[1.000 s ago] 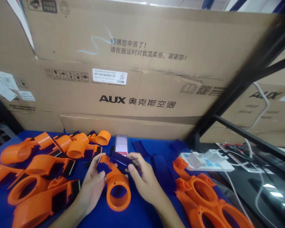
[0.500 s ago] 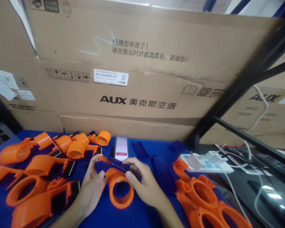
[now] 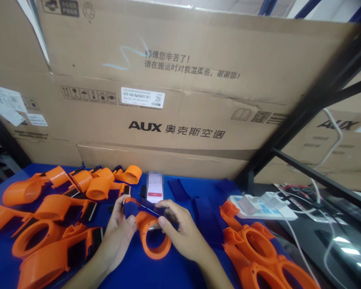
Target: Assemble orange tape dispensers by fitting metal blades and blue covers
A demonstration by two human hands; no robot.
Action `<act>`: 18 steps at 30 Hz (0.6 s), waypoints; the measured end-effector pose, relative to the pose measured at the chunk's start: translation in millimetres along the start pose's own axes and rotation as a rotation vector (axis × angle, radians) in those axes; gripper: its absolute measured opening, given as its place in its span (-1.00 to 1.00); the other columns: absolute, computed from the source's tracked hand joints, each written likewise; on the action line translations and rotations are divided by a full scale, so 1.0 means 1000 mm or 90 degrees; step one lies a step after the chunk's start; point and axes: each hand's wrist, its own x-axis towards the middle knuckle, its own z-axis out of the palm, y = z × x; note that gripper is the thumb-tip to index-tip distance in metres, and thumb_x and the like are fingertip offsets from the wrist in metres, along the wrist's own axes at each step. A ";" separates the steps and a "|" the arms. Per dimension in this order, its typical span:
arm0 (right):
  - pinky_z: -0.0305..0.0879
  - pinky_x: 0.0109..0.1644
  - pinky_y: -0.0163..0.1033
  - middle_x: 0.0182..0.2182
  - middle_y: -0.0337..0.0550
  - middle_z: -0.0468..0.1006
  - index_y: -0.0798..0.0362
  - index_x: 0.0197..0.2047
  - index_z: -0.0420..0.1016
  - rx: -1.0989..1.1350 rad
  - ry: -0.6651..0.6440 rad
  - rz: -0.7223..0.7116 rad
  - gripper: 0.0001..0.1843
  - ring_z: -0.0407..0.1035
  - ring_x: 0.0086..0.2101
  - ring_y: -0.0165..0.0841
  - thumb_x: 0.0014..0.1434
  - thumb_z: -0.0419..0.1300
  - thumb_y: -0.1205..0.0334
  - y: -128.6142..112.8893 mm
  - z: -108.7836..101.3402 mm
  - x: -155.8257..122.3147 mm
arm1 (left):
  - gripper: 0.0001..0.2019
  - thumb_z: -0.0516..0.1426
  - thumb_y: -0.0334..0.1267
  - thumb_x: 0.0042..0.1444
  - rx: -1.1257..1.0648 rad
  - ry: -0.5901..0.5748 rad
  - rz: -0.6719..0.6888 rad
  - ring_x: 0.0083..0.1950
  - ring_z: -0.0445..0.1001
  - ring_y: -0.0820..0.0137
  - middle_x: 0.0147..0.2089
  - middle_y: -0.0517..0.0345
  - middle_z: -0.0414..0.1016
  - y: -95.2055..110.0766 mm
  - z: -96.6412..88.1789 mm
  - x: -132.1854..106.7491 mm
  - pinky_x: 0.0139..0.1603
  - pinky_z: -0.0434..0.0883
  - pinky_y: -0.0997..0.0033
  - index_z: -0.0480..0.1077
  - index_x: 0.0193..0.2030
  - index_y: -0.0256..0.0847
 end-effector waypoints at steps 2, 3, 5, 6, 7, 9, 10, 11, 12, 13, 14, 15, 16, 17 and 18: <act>0.48 -0.12 -0.18 -0.16 -0.13 0.62 -0.05 0.12 0.48 -0.004 -0.002 0.002 -0.71 0.53 -0.18 -0.23 0.40 0.16 0.10 0.000 0.001 0.000 | -0.50 0.41 -0.29 0.07 0.002 -0.006 0.001 0.08 0.54 0.20 0.09 0.16 0.54 0.000 0.000 0.000 0.14 0.45 0.15 0.38 0.10 0.11; 0.48 -0.11 -0.18 -0.15 -0.12 0.62 -0.05 0.12 0.48 -0.007 -0.004 0.003 -0.72 0.53 -0.18 -0.23 0.40 0.16 0.10 0.000 0.001 0.000 | -0.51 0.41 -0.29 0.07 0.001 -0.008 0.001 0.07 0.54 0.21 0.08 0.17 0.54 0.001 0.001 0.000 0.14 0.45 0.16 0.38 0.10 0.11; 0.48 -0.08 -0.17 -0.12 -0.11 0.62 -0.05 0.14 0.47 -0.012 -0.006 0.004 -0.71 0.53 -0.16 -0.23 0.40 0.16 0.10 0.000 0.002 0.000 | -0.51 0.41 -0.29 0.08 0.005 -0.005 0.004 0.07 0.53 0.23 0.07 0.18 0.54 0.001 0.001 -0.001 0.13 0.44 0.18 0.37 0.09 0.10; 0.47 -0.07 -0.17 -0.11 -0.11 0.62 -0.06 0.15 0.47 -0.016 -0.008 0.005 -0.70 0.53 -0.14 -0.22 0.40 0.16 0.11 0.000 0.002 -0.001 | -0.52 0.40 -0.29 0.08 0.009 -0.004 0.006 0.07 0.53 0.23 0.07 0.18 0.53 0.001 0.001 -0.001 0.12 0.44 0.19 0.37 0.09 0.10; 0.47 -0.07 -0.17 -0.09 -0.10 0.62 -0.06 0.15 0.46 -0.021 -0.011 0.006 -0.70 0.53 -0.13 -0.21 0.39 0.17 0.11 0.000 0.002 -0.001 | -0.52 0.40 -0.29 0.09 0.014 -0.002 0.010 0.06 0.52 0.24 0.08 0.17 0.52 0.001 0.000 -0.001 0.11 0.45 0.21 0.37 0.09 0.09; 0.46 -0.07 -0.18 -0.08 -0.10 0.61 -0.05 0.15 0.47 -0.032 -0.019 0.009 -0.69 0.53 -0.11 -0.21 0.39 0.19 0.10 -0.001 0.002 -0.001 | -0.52 0.40 -0.29 0.09 0.022 -0.005 0.016 0.04 0.52 0.25 0.09 0.17 0.51 0.000 -0.001 0.000 0.07 0.45 0.23 0.36 0.10 0.09; 0.46 -0.08 -0.18 -0.08 -0.10 0.61 -0.05 0.13 0.47 -0.038 -0.024 0.011 -0.70 0.53 -0.12 -0.21 0.39 0.19 0.09 -0.001 0.002 -0.001 | -0.52 0.39 -0.29 0.09 0.024 -0.009 0.017 0.03 0.53 0.26 0.09 0.17 0.51 -0.001 -0.001 0.000 0.05 0.46 0.24 0.36 0.10 0.09; 0.46 -0.08 -0.18 -0.08 -0.09 0.61 -0.04 0.12 0.48 -0.041 -0.026 0.012 -0.71 0.52 -0.12 -0.22 0.39 0.19 0.09 -0.001 0.002 0.000 | -0.51 0.39 -0.30 0.09 0.025 -0.014 0.018 0.01 0.53 0.27 0.08 0.17 0.51 -0.001 -0.002 0.001 0.04 0.46 0.24 0.36 0.11 0.09; 0.46 -0.07 -0.18 -0.08 -0.09 0.61 -0.04 0.12 0.48 -0.042 -0.028 0.012 -0.71 0.52 -0.12 -0.22 0.39 0.18 0.09 -0.001 0.001 0.000 | -0.51 0.39 -0.30 0.09 0.024 -0.018 0.018 -0.01 0.54 0.27 0.08 0.17 0.52 -0.001 -0.003 0.001 0.03 0.47 0.24 0.36 0.11 0.09; 0.46 -0.06 -0.17 -0.08 -0.09 0.61 -0.03 0.12 0.48 -0.042 -0.030 0.012 -0.71 0.52 -0.11 -0.21 0.39 0.18 0.09 0.000 0.001 0.000 | -0.50 0.40 -0.31 0.08 0.021 -0.021 0.017 -0.02 0.54 0.28 0.07 0.17 0.53 -0.001 -0.003 0.002 0.03 0.47 0.24 0.36 0.12 0.10; 0.46 -0.04 -0.16 -0.07 -0.09 0.61 -0.03 0.12 0.47 -0.041 -0.033 0.012 -0.71 0.52 -0.09 -0.21 0.39 0.18 0.10 0.000 0.000 0.000 | -0.49 0.40 -0.31 0.08 0.019 -0.024 0.014 -0.03 0.55 0.28 0.07 0.16 0.54 -0.001 -0.003 0.002 0.04 0.48 0.23 0.37 0.13 0.10; 0.46 -0.02 -0.14 -0.05 -0.09 0.61 -0.03 0.13 0.47 -0.040 -0.036 0.012 -0.71 0.52 -0.08 -0.20 0.39 0.18 0.11 0.000 0.000 0.000 | -0.47 0.40 -0.31 0.07 0.015 -0.028 0.011 -0.02 0.56 0.26 0.08 0.15 0.55 -0.001 -0.003 0.002 0.05 0.48 0.20 0.37 0.15 0.11; 0.45 0.01 -0.12 -0.04 -0.08 0.61 -0.03 0.13 0.47 -0.040 -0.039 0.013 -0.70 0.51 -0.06 -0.20 0.38 0.19 0.12 0.000 0.000 0.000 | -0.44 0.40 -0.30 0.07 0.012 -0.033 0.007 0.00 0.57 0.23 0.10 0.13 0.56 0.000 -0.003 0.002 0.07 0.49 0.16 0.36 0.17 0.11; 0.45 0.03 -0.10 -0.01 -0.08 0.61 -0.04 0.15 0.46 -0.043 -0.039 0.016 -0.69 0.51 -0.03 -0.18 0.37 0.20 0.13 0.001 0.000 -0.001 | -0.41 0.40 -0.30 0.07 0.010 -0.036 0.003 0.02 0.58 0.19 0.13 0.10 0.56 0.001 -0.003 0.002 0.10 0.48 0.11 0.35 0.21 0.12; 0.45 0.05 -0.08 0.02 -0.07 0.60 -0.05 0.17 0.45 -0.046 -0.036 0.020 -0.65 0.50 -0.02 -0.17 0.35 0.22 0.14 0.001 0.001 -0.002 | -0.38 0.39 -0.29 0.08 0.010 -0.038 0.001 0.05 0.58 0.15 0.15 0.08 0.56 0.002 -0.002 0.002 0.12 0.48 0.05 0.33 0.25 0.13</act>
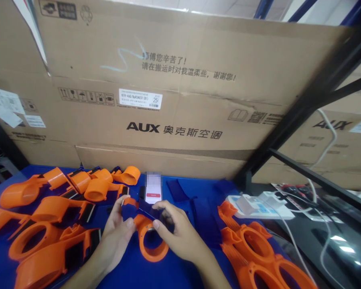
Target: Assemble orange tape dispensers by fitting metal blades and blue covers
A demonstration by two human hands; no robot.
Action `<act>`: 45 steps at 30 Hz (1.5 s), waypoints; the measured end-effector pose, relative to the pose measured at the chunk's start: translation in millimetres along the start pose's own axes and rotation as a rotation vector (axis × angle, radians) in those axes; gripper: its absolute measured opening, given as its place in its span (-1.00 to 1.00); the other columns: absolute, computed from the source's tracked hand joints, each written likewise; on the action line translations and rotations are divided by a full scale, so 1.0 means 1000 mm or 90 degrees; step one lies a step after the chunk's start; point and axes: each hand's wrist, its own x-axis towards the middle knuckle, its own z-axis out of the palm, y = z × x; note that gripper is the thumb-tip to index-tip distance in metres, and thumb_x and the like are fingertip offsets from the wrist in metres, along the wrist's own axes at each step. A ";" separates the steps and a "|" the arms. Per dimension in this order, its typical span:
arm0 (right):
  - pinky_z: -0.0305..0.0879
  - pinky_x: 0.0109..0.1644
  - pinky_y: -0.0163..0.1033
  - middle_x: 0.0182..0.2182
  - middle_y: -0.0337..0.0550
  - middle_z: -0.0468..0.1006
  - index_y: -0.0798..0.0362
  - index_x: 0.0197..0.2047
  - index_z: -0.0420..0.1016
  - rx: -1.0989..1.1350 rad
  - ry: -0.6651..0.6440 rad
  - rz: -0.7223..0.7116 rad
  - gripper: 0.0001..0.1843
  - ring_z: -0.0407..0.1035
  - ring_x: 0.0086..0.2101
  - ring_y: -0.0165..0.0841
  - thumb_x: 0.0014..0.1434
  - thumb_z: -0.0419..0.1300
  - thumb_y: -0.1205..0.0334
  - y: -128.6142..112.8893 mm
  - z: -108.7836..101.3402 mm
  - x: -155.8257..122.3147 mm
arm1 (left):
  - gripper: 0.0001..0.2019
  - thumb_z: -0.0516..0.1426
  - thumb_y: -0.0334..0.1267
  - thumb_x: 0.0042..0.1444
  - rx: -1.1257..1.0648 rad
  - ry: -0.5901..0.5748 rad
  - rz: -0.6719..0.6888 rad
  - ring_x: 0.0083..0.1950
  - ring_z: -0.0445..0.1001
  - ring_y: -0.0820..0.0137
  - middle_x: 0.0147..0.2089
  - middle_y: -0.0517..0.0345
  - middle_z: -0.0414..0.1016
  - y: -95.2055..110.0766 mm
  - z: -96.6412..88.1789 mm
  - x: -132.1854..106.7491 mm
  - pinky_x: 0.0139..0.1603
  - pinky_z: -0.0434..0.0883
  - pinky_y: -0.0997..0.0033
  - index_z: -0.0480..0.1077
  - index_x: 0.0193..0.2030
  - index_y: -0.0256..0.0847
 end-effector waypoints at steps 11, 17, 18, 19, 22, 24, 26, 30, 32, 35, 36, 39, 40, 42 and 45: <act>0.37 0.19 0.07 0.17 0.00 0.53 -0.09 0.36 0.29 -0.159 0.055 -0.138 -0.26 0.44 0.12 -0.07 0.19 0.42 0.03 -0.004 0.006 0.000 | -0.31 0.34 -0.18 0.10 0.032 -0.008 0.058 0.48 0.22 -0.08 0.46 0.01 0.34 -0.003 -0.007 -0.002 0.40 0.24 -0.18 0.28 0.37 0.17; 0.38 0.08 0.10 0.08 0.07 0.56 0.00 0.29 0.34 -0.288 0.082 -0.254 -0.45 0.45 0.02 -0.07 0.30 0.33 0.10 0.000 0.016 -0.002 | -0.47 0.40 -0.34 0.05 0.102 0.063 0.111 0.41 0.36 0.03 0.31 0.07 0.52 0.003 0.004 -0.002 0.48 0.09 -0.17 0.35 0.11 0.08; 0.38 0.07 0.09 0.07 0.07 0.56 0.01 0.29 0.34 -0.294 0.088 -0.263 -0.45 0.45 0.01 -0.07 0.31 0.32 0.10 0.001 0.018 -0.002 | -0.48 0.41 -0.35 0.04 0.107 0.069 0.116 0.40 0.38 0.03 0.30 0.08 0.53 0.003 0.004 -0.001 0.49 0.08 -0.18 0.35 0.09 0.06; 0.38 0.06 0.09 0.06 0.07 0.56 0.02 0.29 0.34 -0.297 0.093 -0.269 -0.45 0.45 0.00 -0.08 0.31 0.32 0.11 0.001 0.018 -0.002 | -0.48 0.41 -0.35 0.03 0.110 0.071 0.120 0.39 0.38 0.03 0.28 0.08 0.54 0.004 0.004 -0.001 0.49 0.07 -0.18 0.34 0.07 0.05; 0.38 0.06 0.09 0.06 0.06 0.55 0.01 0.29 0.33 -0.299 0.096 -0.278 -0.45 0.44 0.00 -0.08 0.31 0.32 0.11 0.002 0.019 -0.001 | -0.50 0.41 -0.34 0.04 0.114 0.072 0.123 0.38 0.39 0.04 0.25 0.06 0.57 0.004 0.002 0.000 0.50 0.03 -0.20 0.33 0.05 0.02; 0.38 0.06 0.09 0.07 0.06 0.55 0.00 0.29 0.33 -0.299 0.091 -0.278 -0.45 0.44 0.01 -0.07 0.31 0.33 0.11 0.001 0.019 -0.001 | -0.52 0.40 -0.34 0.04 0.119 0.079 0.122 0.37 0.41 0.03 0.23 0.05 0.58 0.003 0.001 0.001 0.49 0.03 -0.22 0.32 0.03 0.00; 0.37 0.07 0.10 0.08 0.06 0.55 0.00 0.30 0.32 -0.299 0.089 -0.276 -0.44 0.44 0.01 -0.07 0.30 0.33 0.11 0.001 0.018 -0.001 | -0.53 0.40 -0.33 0.04 0.125 0.090 0.122 0.36 0.42 0.02 0.23 0.03 0.58 0.003 0.000 0.001 0.49 0.03 -0.24 0.32 0.03 -0.01; 0.37 0.08 0.10 0.10 0.07 0.54 0.01 0.32 0.31 -0.298 0.093 -0.269 -0.42 0.44 0.03 -0.07 0.30 0.33 0.10 0.001 0.019 -0.002 | -0.52 0.41 -0.32 0.04 0.125 0.102 0.119 0.36 0.42 0.02 0.22 0.03 0.58 0.003 0.001 0.000 0.47 0.06 -0.24 0.32 0.02 -0.01; 0.38 0.08 0.09 0.10 0.07 0.55 0.01 0.32 0.31 -0.298 0.093 -0.267 -0.42 0.44 0.04 -0.07 0.31 0.33 0.10 0.000 0.020 -0.002 | -0.53 0.41 -0.32 0.03 0.121 0.108 0.116 0.33 0.45 0.03 0.21 0.04 0.59 0.003 0.002 0.000 0.46 0.09 -0.23 0.32 0.01 -0.01; 0.39 0.08 0.10 0.09 0.07 0.56 0.01 0.33 0.30 -0.299 0.090 -0.268 -0.41 0.44 0.04 -0.07 0.31 0.32 0.09 0.000 0.021 -0.002 | -0.54 0.42 -0.33 0.03 0.114 0.116 0.111 0.29 0.49 0.04 0.18 0.05 0.61 0.004 0.003 0.000 0.44 0.12 -0.22 0.32 -0.02 -0.01; 0.40 0.08 0.10 0.09 0.07 0.56 0.02 0.34 0.30 -0.300 0.089 -0.267 -0.40 0.45 0.04 -0.07 0.31 0.32 0.09 -0.001 0.021 -0.002 | -0.54 0.42 -0.32 0.03 0.112 0.117 0.109 0.28 0.50 0.04 0.17 0.05 0.62 0.005 0.004 0.000 0.44 0.13 -0.21 0.32 -0.02 -0.01; 0.41 0.09 0.10 0.09 0.08 0.57 0.01 0.38 0.28 -0.304 0.092 -0.262 -0.35 0.46 0.04 -0.07 0.30 0.32 0.09 -0.001 0.021 -0.002 | -0.54 0.42 -0.31 0.03 0.115 0.118 0.109 0.29 0.49 0.04 0.17 0.05 0.62 0.005 0.004 0.000 0.44 0.17 -0.16 0.35 0.01 -0.01; 0.42 0.09 0.11 0.10 0.09 0.57 0.01 0.39 0.26 -0.302 0.096 -0.257 -0.33 0.47 0.05 -0.06 0.29 0.32 0.09 -0.001 0.021 -0.003 | -0.52 0.41 -0.29 0.03 0.117 0.114 0.109 0.30 0.48 0.03 0.19 0.04 0.61 0.004 0.003 0.000 0.43 0.19 -0.14 0.36 0.05 0.00; 0.41 0.13 0.13 0.13 0.12 0.55 0.02 0.43 0.23 -0.291 0.109 -0.238 -0.26 0.46 0.09 -0.02 0.28 0.33 0.03 -0.001 0.019 -0.003 | -0.46 0.40 -0.22 0.05 0.114 0.093 0.107 0.33 0.44 0.00 0.23 -0.02 0.58 0.002 -0.001 0.000 0.40 0.26 -0.07 0.37 0.16 0.01; 0.38 0.20 0.13 0.20 0.15 0.51 0.03 0.42 0.26 -0.239 0.124 -0.181 -0.34 0.43 0.15 0.00 0.34 0.23 0.02 -0.001 0.013 -0.003 | -0.30 0.40 -0.14 0.04 0.125 0.064 0.115 0.32 0.44 -0.03 0.31 -0.08 0.50 -0.002 -0.005 0.000 0.26 0.43 0.07 0.34 0.32 -0.01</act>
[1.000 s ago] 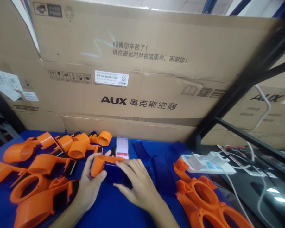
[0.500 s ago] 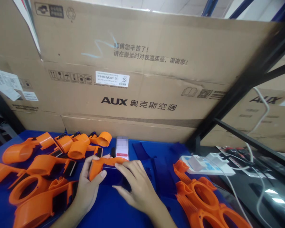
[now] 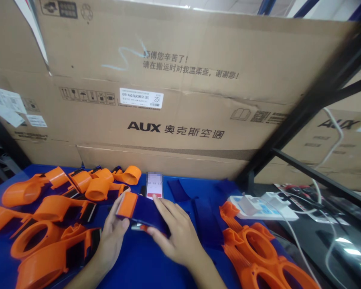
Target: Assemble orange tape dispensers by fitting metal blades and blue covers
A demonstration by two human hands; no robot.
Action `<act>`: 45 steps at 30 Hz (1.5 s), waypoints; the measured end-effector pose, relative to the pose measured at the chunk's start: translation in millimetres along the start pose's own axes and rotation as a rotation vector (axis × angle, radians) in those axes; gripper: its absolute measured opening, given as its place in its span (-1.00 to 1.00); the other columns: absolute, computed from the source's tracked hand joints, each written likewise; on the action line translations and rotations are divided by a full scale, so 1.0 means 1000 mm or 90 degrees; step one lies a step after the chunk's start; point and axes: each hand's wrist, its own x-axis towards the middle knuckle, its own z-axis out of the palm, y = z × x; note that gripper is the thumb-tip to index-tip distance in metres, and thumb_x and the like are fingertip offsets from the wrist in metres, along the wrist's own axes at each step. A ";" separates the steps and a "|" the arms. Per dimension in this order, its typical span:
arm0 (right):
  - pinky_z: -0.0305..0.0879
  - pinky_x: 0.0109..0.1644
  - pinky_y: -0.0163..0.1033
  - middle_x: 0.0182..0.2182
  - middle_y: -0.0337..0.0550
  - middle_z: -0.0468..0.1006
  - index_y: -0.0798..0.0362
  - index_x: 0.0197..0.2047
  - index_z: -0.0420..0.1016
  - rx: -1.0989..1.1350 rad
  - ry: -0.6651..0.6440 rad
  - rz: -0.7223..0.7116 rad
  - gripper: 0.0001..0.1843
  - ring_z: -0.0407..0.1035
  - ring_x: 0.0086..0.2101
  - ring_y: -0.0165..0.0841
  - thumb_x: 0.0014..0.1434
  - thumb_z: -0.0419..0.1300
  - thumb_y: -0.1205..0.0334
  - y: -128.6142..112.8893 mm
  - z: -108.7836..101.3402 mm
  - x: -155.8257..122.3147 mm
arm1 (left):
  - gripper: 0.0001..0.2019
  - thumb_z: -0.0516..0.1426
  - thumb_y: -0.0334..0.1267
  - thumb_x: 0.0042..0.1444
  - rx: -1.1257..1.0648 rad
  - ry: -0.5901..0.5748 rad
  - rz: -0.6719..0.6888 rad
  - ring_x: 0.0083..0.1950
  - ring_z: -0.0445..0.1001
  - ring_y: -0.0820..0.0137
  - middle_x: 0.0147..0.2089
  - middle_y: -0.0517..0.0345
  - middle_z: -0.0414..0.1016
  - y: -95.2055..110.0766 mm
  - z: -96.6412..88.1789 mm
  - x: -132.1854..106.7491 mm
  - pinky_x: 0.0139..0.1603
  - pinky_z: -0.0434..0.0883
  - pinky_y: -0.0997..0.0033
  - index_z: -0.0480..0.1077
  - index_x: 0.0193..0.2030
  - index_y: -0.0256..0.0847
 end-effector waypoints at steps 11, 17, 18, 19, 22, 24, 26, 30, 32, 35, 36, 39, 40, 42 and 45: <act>0.28 -0.33 -0.34 -0.56 -0.33 0.38 0.03 -0.45 0.32 0.313 -0.115 0.190 -0.44 0.29 -0.52 -0.44 0.54 -0.13 -0.03 -0.005 -0.005 0.008 | -0.32 0.49 -0.11 -0.13 0.017 -0.132 -0.090 0.15 0.56 -0.16 0.03 -0.14 0.65 -0.003 0.022 -0.023 0.12 0.52 -0.04 0.45 0.15 -0.10; 0.43 0.00 -0.16 -0.07 -0.06 0.58 -0.02 0.21 0.40 0.296 0.022 0.188 -0.48 0.49 -0.14 -0.25 0.51 -0.18 -0.12 0.001 0.005 -0.001 | -0.33 0.48 -0.16 -0.08 0.015 0.016 -0.099 0.08 0.63 0.12 0.04 0.06 0.68 -0.006 0.018 -0.004 0.09 0.56 0.20 0.38 0.19 0.01; 0.43 0.07 -0.11 0.06 -0.01 0.54 -0.05 0.33 0.28 0.281 0.024 0.164 -0.45 0.49 -0.05 -0.22 0.49 -0.13 -0.16 0.001 0.004 -0.002 | -0.33 0.49 -0.18 -0.08 0.029 0.047 -0.100 0.07 0.64 0.14 0.03 0.08 0.68 -0.005 0.017 -0.002 0.06 0.57 0.24 0.39 0.18 -0.01; 0.42 0.13 -0.06 0.18 0.05 0.46 -0.06 0.41 0.18 0.263 0.011 0.135 -0.37 0.46 0.04 -0.17 0.44 -0.04 -0.22 0.001 0.002 -0.003 | -0.34 0.49 -0.19 -0.08 0.039 0.069 -0.101 0.06 0.64 0.15 0.04 0.08 0.68 -0.004 0.017 0.000 0.04 0.59 0.25 0.40 0.17 -0.04; 0.32 0.28 0.11 0.37 0.17 0.19 -0.04 0.47 0.07 0.186 -0.059 0.055 0.04 0.24 0.29 0.04 0.10 0.35 -0.30 -0.001 0.002 -0.004 | -0.40 0.44 -0.12 0.02 0.031 0.080 -0.115 0.06 0.65 0.09 0.06 0.02 0.68 0.000 0.018 -0.001 0.02 0.62 0.19 0.43 0.19 -0.11; 0.27 0.33 0.15 0.39 0.17 0.16 -0.04 0.44 0.13 0.127 -0.063 0.035 0.03 0.15 0.34 0.08 0.02 0.45 -0.11 -0.003 0.005 -0.004 | -0.44 0.41 -0.08 0.05 0.034 0.072 -0.127 0.01 0.67 0.08 0.03 -0.01 0.70 0.001 0.018 -0.003 -0.04 0.65 0.16 0.45 0.18 -0.13; 0.31 0.30 0.10 0.32 0.13 0.27 -0.04 0.35 0.25 0.102 -0.023 0.022 -0.20 0.24 0.29 0.02 0.06 0.37 0.19 -0.003 0.010 -0.004 | -0.47 0.43 -0.06 0.01 0.068 0.061 -0.129 -0.14 0.70 0.11 -0.09 0.01 0.72 -0.001 0.015 -0.005 -0.15 0.67 0.17 0.50 0.11 -0.15; 0.47 0.02 -0.11 -0.05 -0.02 0.53 -0.02 -0.01 0.46 0.171 0.109 0.023 -0.56 0.49 -0.06 -0.17 0.01 0.13 0.43 0.006 0.007 0.002 | -0.56 0.37 0.07 0.05 0.139 -0.036 -0.105 -0.41 0.64 0.14 -0.39 -0.04 0.68 -0.012 0.006 -0.006 -0.47 0.60 0.23 0.56 -0.12 -0.26; 0.44 -0.15 -0.20 -0.24 -0.11 0.53 0.00 -0.21 0.43 0.181 0.177 0.076 -0.74 0.48 -0.23 -0.24 0.04 0.07 0.43 0.015 -0.007 0.007 | -0.50 0.35 0.10 0.07 0.138 -0.084 -0.099 -0.38 0.64 0.10 -0.36 -0.10 0.67 -0.017 0.003 -0.006 -0.51 0.55 0.26 0.53 -0.02 -0.26; 0.37 -0.23 -0.26 -0.33 -0.17 0.53 0.00 -0.29 0.40 0.058 0.211 0.196 -0.78 0.45 -0.30 -0.27 0.02 0.02 0.42 0.036 -0.043 0.018 | -0.40 0.34 0.07 0.08 0.116 -0.123 -0.098 -0.32 0.63 0.14 -0.18 -0.07 0.63 -0.019 0.003 -0.004 -0.50 0.53 0.31 0.40 0.21 -0.11; 0.36 -0.22 -0.28 -0.31 -0.17 0.56 0.01 -0.25 0.43 -0.015 0.190 0.246 -0.74 0.46 -0.29 -0.27 0.01 0.02 0.41 0.045 -0.058 0.021 | -0.41 0.33 0.06 0.09 0.109 -0.134 -0.099 -0.32 0.62 0.17 -0.15 -0.04 0.60 -0.018 0.003 -0.004 -0.50 0.53 0.32 0.38 0.22 -0.06; 0.35 -0.15 -0.26 -0.23 -0.11 0.61 0.02 -0.14 0.48 -0.168 0.180 0.342 -0.65 0.47 -0.21 -0.22 0.04 0.00 0.42 0.075 -0.104 0.029 | -0.52 0.32 0.01 0.12 0.108 -0.152 -0.113 -0.36 0.58 0.25 -0.19 0.04 0.55 -0.017 0.004 -0.002 -0.52 0.50 0.38 0.43 0.14 -0.06; 0.33 -0.12 -0.24 -0.22 -0.08 0.61 0.02 -0.14 0.48 -0.201 0.185 0.364 -0.67 0.47 -0.19 -0.19 0.06 0.01 0.41 0.085 -0.117 0.031 | -0.56 0.32 -0.02 0.13 0.109 -0.153 -0.116 -0.37 0.57 0.26 -0.21 0.05 0.55 -0.016 0.004 -0.003 -0.52 0.49 0.40 0.45 0.12 -0.07; 0.29 -0.11 -0.19 -0.23 0.00 0.59 0.05 -0.16 0.50 -0.268 0.183 0.407 -0.71 0.46 -0.17 -0.12 0.08 0.06 0.40 0.105 -0.135 0.033 | -0.60 0.33 -0.04 0.13 0.114 -0.158 -0.120 -0.40 0.55 0.29 -0.25 0.08 0.55 -0.016 0.004 -0.003 -0.53 0.47 0.42 0.48 0.07 -0.10; 0.26 -0.09 -0.16 -0.15 0.13 0.57 0.11 -0.12 0.52 -0.332 0.143 0.440 -0.68 0.46 -0.13 -0.06 0.06 0.09 0.45 0.134 -0.142 0.035 | -0.64 0.32 -0.05 0.14 0.124 -0.171 -0.127 -0.43 0.54 0.30 -0.30 0.10 0.55 -0.017 0.006 -0.005 -0.57 0.42 0.45 0.50 0.03 -0.11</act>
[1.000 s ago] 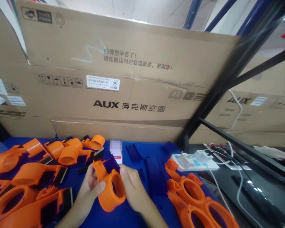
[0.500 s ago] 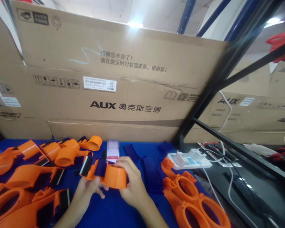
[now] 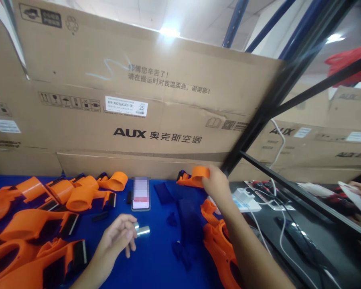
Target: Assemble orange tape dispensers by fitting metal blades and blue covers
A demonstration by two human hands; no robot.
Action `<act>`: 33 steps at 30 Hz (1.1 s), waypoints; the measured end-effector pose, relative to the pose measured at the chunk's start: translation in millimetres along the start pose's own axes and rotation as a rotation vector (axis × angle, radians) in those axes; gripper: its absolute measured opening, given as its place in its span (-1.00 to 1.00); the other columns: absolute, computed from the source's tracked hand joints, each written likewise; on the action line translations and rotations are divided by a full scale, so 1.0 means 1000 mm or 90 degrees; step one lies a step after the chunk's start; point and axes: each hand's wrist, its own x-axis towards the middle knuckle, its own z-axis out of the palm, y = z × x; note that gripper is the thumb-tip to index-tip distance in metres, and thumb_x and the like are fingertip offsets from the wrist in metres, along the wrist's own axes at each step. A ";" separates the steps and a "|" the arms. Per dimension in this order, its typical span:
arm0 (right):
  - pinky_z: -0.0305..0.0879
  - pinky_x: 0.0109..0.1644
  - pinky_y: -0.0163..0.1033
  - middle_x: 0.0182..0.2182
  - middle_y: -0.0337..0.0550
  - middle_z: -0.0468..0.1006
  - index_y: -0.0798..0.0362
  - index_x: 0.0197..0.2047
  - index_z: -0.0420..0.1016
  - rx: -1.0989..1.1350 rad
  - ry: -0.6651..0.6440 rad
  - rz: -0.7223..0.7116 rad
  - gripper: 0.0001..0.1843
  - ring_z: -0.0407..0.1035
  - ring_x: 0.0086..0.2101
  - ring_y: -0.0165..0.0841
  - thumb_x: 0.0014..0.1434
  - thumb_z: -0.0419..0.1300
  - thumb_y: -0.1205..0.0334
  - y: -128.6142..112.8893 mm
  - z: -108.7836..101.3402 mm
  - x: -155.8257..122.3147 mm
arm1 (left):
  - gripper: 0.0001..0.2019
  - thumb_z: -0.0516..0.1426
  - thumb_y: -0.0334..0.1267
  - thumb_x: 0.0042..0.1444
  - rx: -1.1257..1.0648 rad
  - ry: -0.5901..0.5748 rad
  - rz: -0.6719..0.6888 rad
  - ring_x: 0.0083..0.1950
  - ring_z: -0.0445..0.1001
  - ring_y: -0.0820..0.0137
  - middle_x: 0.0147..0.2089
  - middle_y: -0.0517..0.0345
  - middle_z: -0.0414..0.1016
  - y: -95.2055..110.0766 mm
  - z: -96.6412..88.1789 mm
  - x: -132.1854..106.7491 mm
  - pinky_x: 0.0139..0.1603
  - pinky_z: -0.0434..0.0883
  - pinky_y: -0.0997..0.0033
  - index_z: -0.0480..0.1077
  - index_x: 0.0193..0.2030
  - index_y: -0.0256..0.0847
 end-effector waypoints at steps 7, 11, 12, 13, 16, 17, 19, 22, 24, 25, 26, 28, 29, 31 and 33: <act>0.31 -0.03 -0.29 -0.10 0.01 0.67 0.09 0.01 0.57 -0.035 -0.165 -0.077 -0.47 0.54 -0.08 -0.17 -0.02 0.13 0.59 0.019 0.045 0.018 | -0.66 0.33 -0.06 0.14 0.012 -0.010 -0.019 -0.47 0.54 0.33 -0.35 0.13 0.55 0.004 0.000 0.000 -0.58 0.40 0.46 0.50 0.00 -0.12; 0.34 0.05 -0.27 -0.03 0.00 0.68 0.09 0.11 0.55 -0.048 -0.226 -0.120 -0.41 0.55 -0.02 -0.15 0.00 0.16 0.58 0.023 0.055 0.018 | -0.67 0.31 -0.04 0.16 0.031 0.001 -0.009 -0.48 0.53 0.34 -0.37 0.14 0.53 0.005 0.000 -0.001 -0.58 0.39 0.46 0.50 -0.01 -0.13; 0.34 0.07 -0.26 -0.01 0.01 0.67 0.09 0.13 0.54 -0.052 -0.238 -0.132 -0.42 0.54 0.00 -0.14 0.03 0.18 0.55 0.022 0.056 0.016 | -0.68 0.30 -0.03 0.16 0.039 0.002 -0.006 -0.48 0.52 0.35 -0.37 0.15 0.53 0.005 0.000 -0.001 -0.58 0.38 0.47 0.51 -0.02 -0.13; 0.33 0.10 -0.25 0.02 0.02 0.65 0.10 0.16 0.52 -0.058 -0.247 -0.142 -0.43 0.53 0.03 -0.14 0.05 0.20 0.52 0.022 0.055 0.015 | -0.69 0.30 -0.03 0.17 0.046 0.002 -0.003 -0.49 0.52 0.35 -0.38 0.15 0.53 0.005 0.000 -0.001 -0.58 0.37 0.47 0.51 -0.03 -0.13; 0.28 0.20 -0.19 0.19 0.15 0.52 0.17 0.32 0.37 -0.087 -0.259 -0.162 -0.33 0.43 0.15 -0.10 0.12 0.24 0.42 0.021 0.047 0.007 | -0.71 0.31 -0.03 0.16 0.061 -0.003 -0.004 -0.50 0.51 0.36 -0.40 0.16 0.53 0.005 0.000 -0.001 -0.58 0.36 0.47 0.53 -0.06 -0.13; 0.27 0.22 -0.14 0.22 0.20 0.48 0.20 0.35 0.32 -0.100 -0.260 -0.163 -0.31 0.40 0.17 -0.07 0.14 0.25 0.39 0.020 0.042 0.003 | -0.71 0.31 -0.03 0.16 0.063 -0.005 -0.004 -0.51 0.51 0.36 -0.40 0.16 0.53 0.005 -0.001 -0.001 -0.58 0.37 0.46 0.53 -0.07 -0.13; 0.28 0.19 -0.04 0.19 0.27 0.48 0.20 0.36 0.31 -0.130 -0.266 -0.163 -0.35 0.41 0.14 0.00 0.21 0.23 0.30 0.020 0.027 -0.008 | -0.71 0.30 -0.02 0.17 0.062 -0.008 -0.005 -0.50 0.51 0.36 -0.39 0.17 0.53 0.005 -0.001 -0.001 -0.58 0.37 0.46 0.54 -0.07 -0.13; 0.32 0.13 0.05 0.01 0.23 0.58 0.14 0.26 0.45 -0.168 -0.298 -0.173 -0.48 0.47 0.03 0.05 0.26 0.21 0.19 0.021 -0.002 -0.033 | -0.70 0.29 -0.02 0.18 0.065 -0.012 -0.006 -0.50 0.51 0.37 -0.39 0.17 0.52 0.003 -0.002 -0.002 -0.58 0.37 0.47 0.52 -0.05 -0.13; 0.34 0.10 0.12 -0.05 0.23 0.61 0.13 0.22 0.50 -0.186 -0.316 -0.176 -0.49 0.48 0.00 0.10 0.26 0.21 0.11 0.021 -0.021 -0.055 | -0.70 0.28 -0.01 0.20 0.070 -0.018 -0.010 -0.49 0.50 0.37 -0.38 0.16 0.51 0.001 -0.002 -0.002 -0.57 0.36 0.48 0.51 -0.04 -0.14; 0.33 0.13 0.16 -0.01 0.24 0.59 0.13 0.27 0.46 -0.193 -0.316 -0.182 -0.44 0.46 0.06 0.14 0.28 0.19 0.07 0.022 -0.031 -0.066 | -0.70 0.27 -0.01 0.20 0.074 -0.021 -0.013 -0.48 0.50 0.37 -0.37 0.16 0.51 0.000 -0.003 -0.002 -0.57 0.37 0.48 0.51 -0.04 -0.14; 0.30 0.18 0.20 0.06 0.26 0.57 0.11 0.31 0.43 -0.213 -0.308 -0.199 -0.41 0.40 0.15 0.18 0.28 0.18 0.05 0.023 -0.040 -0.078 | -0.70 0.27 -0.01 0.21 0.078 -0.025 -0.016 -0.47 0.51 0.38 -0.36 0.17 0.51 0.000 -0.003 -0.002 -0.56 0.37 0.48 0.50 -0.04 -0.14; 0.32 0.22 0.23 0.23 0.24 0.46 0.02 0.35 0.40 -0.221 -0.337 -0.207 -0.36 0.29 0.26 0.21 0.26 0.19 -0.01 0.027 -0.055 -0.102 | -0.71 0.26 -0.01 0.22 0.083 -0.032 -0.017 -0.46 0.51 0.38 -0.35 0.17 0.50 -0.001 -0.004 -0.002 -0.55 0.38 0.48 0.49 -0.04 -0.14; 0.36 0.20 0.20 0.26 0.18 0.45 -0.05 0.37 0.38 -0.211 -0.378 -0.190 -0.34 0.34 0.24 0.19 0.25 0.19 -0.06 0.029 -0.061 -0.113 | -0.71 0.25 -0.02 0.23 0.084 -0.034 -0.015 -0.46 0.51 0.38 -0.36 0.18 0.50 -0.001 -0.004 -0.001 -0.55 0.38 0.48 0.49 -0.04 -0.14; 0.39 0.23 0.13 0.30 0.11 0.43 -0.12 0.44 0.28 -0.186 -0.473 -0.141 -0.26 0.37 0.24 0.12 0.22 0.21 -0.06 0.037 -0.069 -0.134 | -0.71 0.24 -0.01 0.24 0.084 -0.037 -0.011 -0.48 0.50 0.39 -0.37 0.19 0.49 -0.001 -0.005 -0.001 -0.56 0.37 0.48 0.48 -0.04 -0.14; 0.42 0.21 0.09 0.32 0.07 0.41 -0.16 0.53 0.07 -0.162 -0.494 -0.129 -0.10 0.39 0.23 0.07 0.17 0.26 0.06 0.044 -0.069 -0.150 | -0.71 0.24 -0.01 0.24 0.089 -0.039 -0.008 -0.49 0.50 0.39 -0.37 0.18 0.49 -0.001 -0.006 0.000 -0.56 0.37 0.48 0.48 -0.03 -0.15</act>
